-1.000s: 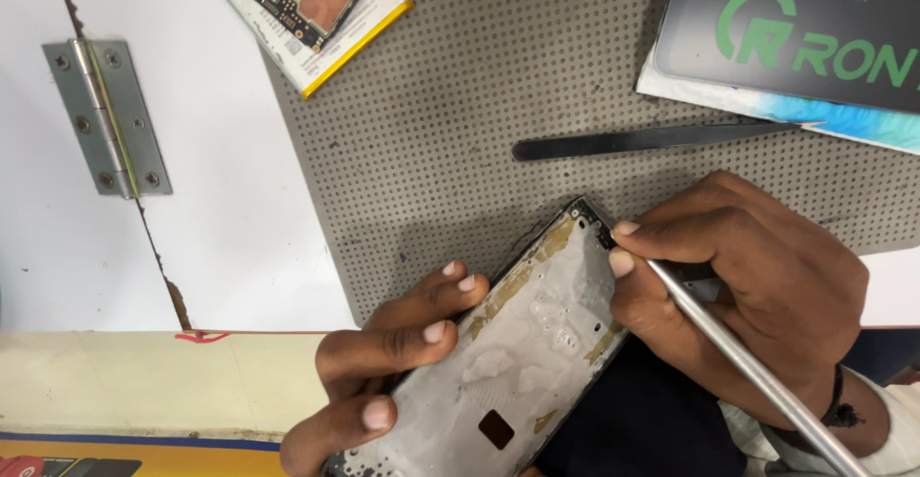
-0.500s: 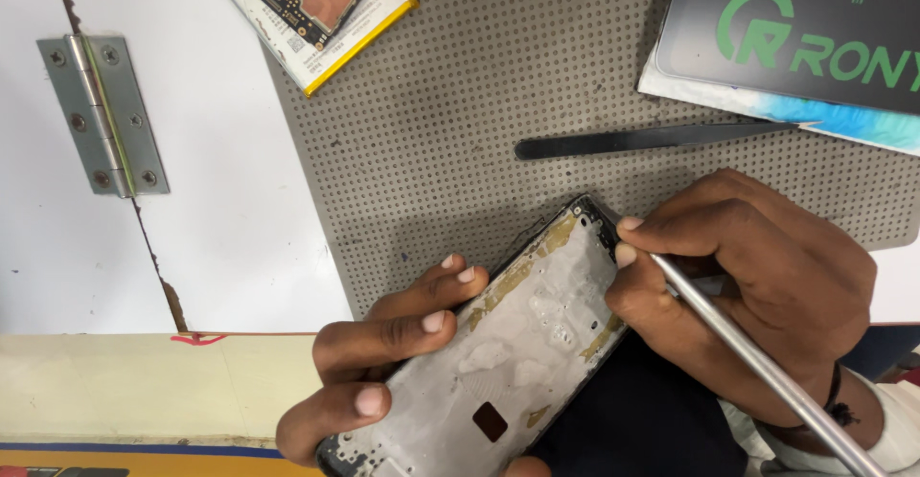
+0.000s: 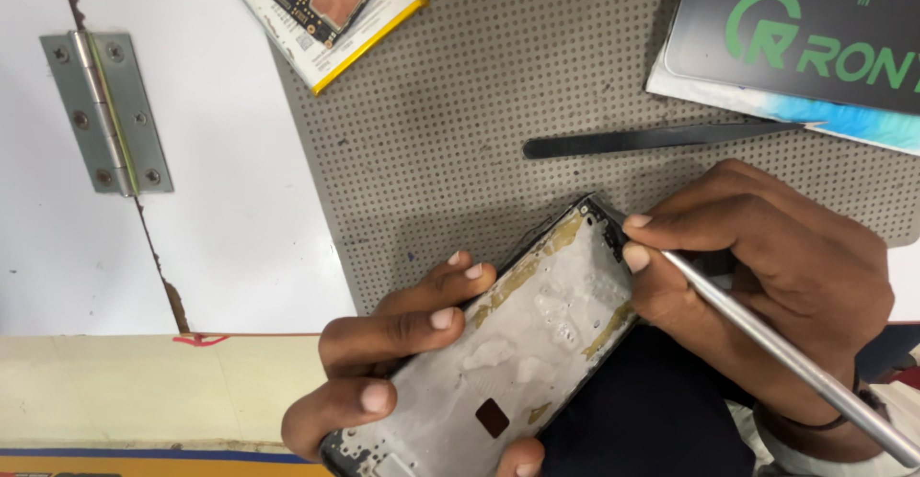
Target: The person holds a disassembled phone frame in one hand and scrapes old adhesive residue from its edges and back with a pointed metal tool, rotating the frame to work around its perimeter over a repair mat.
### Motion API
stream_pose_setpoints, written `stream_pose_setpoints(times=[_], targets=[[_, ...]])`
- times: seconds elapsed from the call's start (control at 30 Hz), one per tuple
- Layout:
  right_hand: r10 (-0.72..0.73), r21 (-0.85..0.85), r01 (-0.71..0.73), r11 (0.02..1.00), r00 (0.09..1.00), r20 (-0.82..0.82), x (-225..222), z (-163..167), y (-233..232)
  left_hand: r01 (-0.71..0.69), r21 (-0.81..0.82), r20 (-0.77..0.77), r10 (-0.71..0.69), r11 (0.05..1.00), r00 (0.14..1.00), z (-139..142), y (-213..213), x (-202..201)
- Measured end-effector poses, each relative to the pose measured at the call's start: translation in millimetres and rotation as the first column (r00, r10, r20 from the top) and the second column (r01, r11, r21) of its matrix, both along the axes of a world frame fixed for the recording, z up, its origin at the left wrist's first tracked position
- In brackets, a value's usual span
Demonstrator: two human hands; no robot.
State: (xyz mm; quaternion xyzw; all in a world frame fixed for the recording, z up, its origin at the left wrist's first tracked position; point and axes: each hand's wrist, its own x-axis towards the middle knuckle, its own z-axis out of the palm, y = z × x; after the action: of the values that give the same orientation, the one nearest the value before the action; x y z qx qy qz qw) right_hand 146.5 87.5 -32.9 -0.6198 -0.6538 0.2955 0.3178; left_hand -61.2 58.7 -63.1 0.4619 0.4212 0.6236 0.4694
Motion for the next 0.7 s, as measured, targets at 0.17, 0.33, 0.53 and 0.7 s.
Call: stream_pose_setpoints(times=[0.17, 0.33, 0.53, 0.7], targets=[[0.008, 0.047, -0.006, 0.999, 0.999, -0.035, -1.0, -2.4, 0.7, 0.047, -0.096, -0.039, -0.051, 0.994, 0.998, 5.8, -8.6, -4.5], [-0.025, 0.135, 0.021, 0.991, 0.999, 0.026, -5.5, -7.5, -3.8, -0.022, -0.018, 0.032, 0.023, 1.000, 0.999, -1.4, -4.0, 4.1], [-0.020, 0.159, 0.013, 0.987, 0.999, 0.041, -5.8, -7.3, -5.6, -0.004, -0.104, 0.023, 0.006, 0.995, 1.000, 2.1, -13.4, -0.1], [-0.026, 0.149, 0.016, 0.989, 0.998, 0.064, -7.3, -4.4, -1.6, 0.001, -0.141, 0.045, 0.005, 0.990, 0.999, 10.2, -8.0, 2.6]])
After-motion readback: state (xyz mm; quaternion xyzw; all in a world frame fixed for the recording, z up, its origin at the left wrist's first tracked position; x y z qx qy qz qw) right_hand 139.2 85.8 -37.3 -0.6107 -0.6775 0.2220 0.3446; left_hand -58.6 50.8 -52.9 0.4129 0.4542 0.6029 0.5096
